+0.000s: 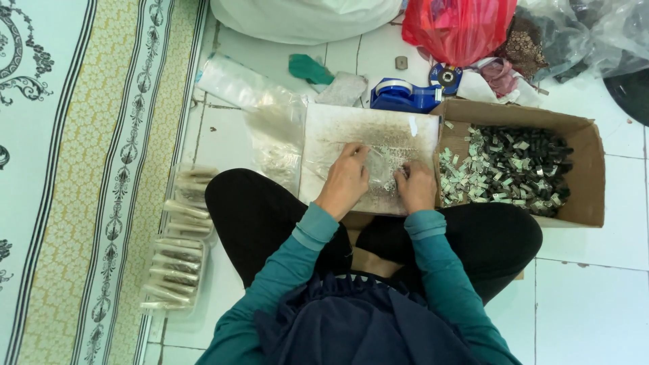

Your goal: Packaging small metal components from a bulk box into individual plastic bags.

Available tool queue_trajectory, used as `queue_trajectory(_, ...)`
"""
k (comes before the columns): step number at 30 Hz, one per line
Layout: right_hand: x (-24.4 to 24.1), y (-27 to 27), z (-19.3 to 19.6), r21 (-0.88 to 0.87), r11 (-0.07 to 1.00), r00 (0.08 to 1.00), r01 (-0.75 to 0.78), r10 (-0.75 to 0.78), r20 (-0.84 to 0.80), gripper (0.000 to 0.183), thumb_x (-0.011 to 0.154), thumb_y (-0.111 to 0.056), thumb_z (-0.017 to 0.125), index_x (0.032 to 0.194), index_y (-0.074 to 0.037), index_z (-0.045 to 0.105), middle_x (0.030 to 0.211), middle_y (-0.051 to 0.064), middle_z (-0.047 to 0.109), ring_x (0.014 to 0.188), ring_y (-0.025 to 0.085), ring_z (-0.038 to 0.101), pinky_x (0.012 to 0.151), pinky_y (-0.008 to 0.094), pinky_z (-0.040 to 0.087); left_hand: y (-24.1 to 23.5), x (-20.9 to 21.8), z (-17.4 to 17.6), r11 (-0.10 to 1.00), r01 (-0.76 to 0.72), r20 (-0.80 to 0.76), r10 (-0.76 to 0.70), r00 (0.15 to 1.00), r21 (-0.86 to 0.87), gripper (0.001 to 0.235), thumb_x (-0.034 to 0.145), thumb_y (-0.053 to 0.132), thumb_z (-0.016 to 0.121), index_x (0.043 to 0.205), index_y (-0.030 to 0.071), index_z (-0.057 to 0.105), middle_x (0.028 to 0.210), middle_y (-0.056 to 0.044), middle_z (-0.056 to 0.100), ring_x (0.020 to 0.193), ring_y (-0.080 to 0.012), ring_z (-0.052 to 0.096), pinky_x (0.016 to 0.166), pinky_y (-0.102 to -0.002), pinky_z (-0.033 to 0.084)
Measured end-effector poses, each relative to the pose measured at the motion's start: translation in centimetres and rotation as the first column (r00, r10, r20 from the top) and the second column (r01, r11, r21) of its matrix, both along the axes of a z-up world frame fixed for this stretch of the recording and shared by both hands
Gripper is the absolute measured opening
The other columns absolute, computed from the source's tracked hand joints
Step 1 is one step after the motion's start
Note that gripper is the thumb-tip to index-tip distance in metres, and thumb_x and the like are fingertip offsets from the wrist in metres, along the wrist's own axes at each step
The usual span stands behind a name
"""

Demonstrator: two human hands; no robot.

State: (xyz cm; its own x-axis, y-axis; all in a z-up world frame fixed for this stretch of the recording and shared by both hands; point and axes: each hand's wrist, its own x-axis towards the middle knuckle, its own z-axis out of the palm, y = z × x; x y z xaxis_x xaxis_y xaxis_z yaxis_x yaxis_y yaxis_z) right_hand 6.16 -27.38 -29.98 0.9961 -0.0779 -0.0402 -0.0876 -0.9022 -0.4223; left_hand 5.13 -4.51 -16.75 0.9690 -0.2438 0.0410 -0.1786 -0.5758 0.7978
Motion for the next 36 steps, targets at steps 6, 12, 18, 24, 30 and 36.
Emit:
queue_trajectory(6, 0.8, 0.6, -2.2, -0.054, 0.997, 0.997, 0.054, -0.056, -0.050, 0.021, 0.093, -0.024, 0.073, 0.107, -0.008, 0.072, 0.098, 0.013, 0.065, 0.095, 0.036, 0.071, 0.078, 0.052, 0.059, -0.2, -0.3, -0.8, 1.000, 0.008, -0.006, -0.008, 1.000, -0.011, 0.043, 0.093, -0.005, 0.054, 0.136, -0.014, 0.059, 0.131, -0.031, 0.059, 0.116, -0.0437, 0.067, 0.090, -0.044, 0.061)
queue_trajectory(12, 1.5, -0.7, -1.7, 0.230, 0.973, 0.999, 0.036, -0.042, 0.021, 0.021, 0.097, -0.016, 0.064, 0.112, -0.005, 0.073, 0.093, 0.017, 0.073, 0.090, 0.039, 0.074, 0.073, 0.053, 0.059, 0.0, -0.7, -0.6, 1.000, 0.012, 0.001, -0.012, 1.000, -0.020, 0.044, 0.093, -0.005, 0.055, 0.136, -0.014, 0.058, 0.131, -0.033, 0.059, 0.115, -0.0446, 0.067, 0.088, -0.045, 0.062)
queue_trajectory(18, -1.4, 4.9, 12.9, 0.819, 0.560, 0.969, -0.128, -0.105, 0.223, 0.018, 0.102, -0.007, 0.069, 0.118, -0.001, 0.069, 0.094, 0.012, 0.072, 0.087, 0.014, 0.066, 0.081, 0.032, 0.058, -0.6, 0.0, -2.4, 1.000, 0.007, -0.010, -0.007, 1.000, -0.001, 0.044, 0.092, -0.005, 0.056, 0.135, -0.013, 0.059, 0.129, -0.031, 0.060, 0.114, -0.0426, 0.069, 0.088, -0.042, 0.062)
queue_trajectory(24, -0.2, 5.2, 12.4, 0.723, 0.680, 0.972, -0.123, -0.063, 0.225, 0.019, 0.100, -0.005, 0.071, 0.118, -0.002, 0.074, 0.096, 0.013, 0.074, 0.090, 0.015, 0.066, 0.082, 0.035, 0.057, 0.4, 0.4, -1.3, 0.999, -0.019, -0.020, 0.018, 1.000, -0.043, 0.044, 0.091, -0.005, 0.056, 0.134, -0.017, 0.058, 0.129, -0.033, 0.059, 0.113, -0.0456, 0.068, 0.089, -0.045, 0.061)
queue_trajectory(30, 4.1, 0.9, -0.1, 0.278, 0.955, 0.979, -0.104, 0.049, 0.198, 0.021, 0.099, -0.011, 0.073, 0.118, -0.002, 0.075, 0.102, 0.018, 0.069, 0.096, 0.036, 0.071, 0.078, 0.047, 0.060, 2.9, -2.2, 9.1, 0.985, -0.052, -0.013, 0.050, 0.999, -0.162, 0.046, 0.094, -0.002, 0.053, 0.139, -0.013, 0.056, 0.133, -0.032, 0.057, 0.117, -0.0457, 0.066, 0.090, -0.045, 0.061)
queue_trajectory(36, 5.7, 1.1, -5.5, 0.022, 0.984, 0.971, -0.175, 0.169, 0.170, 0.024, 0.099, -0.012, 0.067, 0.119, 0.002, 0.071, 0.111, 0.022, 0.061, 0.109, 0.042, 0.062, 0.093, 0.047, 0.055, 4.7, -5.3, 17.0, 0.965, -0.050, 0.129, 0.086, 0.988, -0.259, 0.041, 0.095, -0.005, 0.056, 0.134, -0.013, 0.059, 0.132, -0.033, 0.058, 0.106, -0.0429, 0.070, 0.081, -0.042, 0.064)
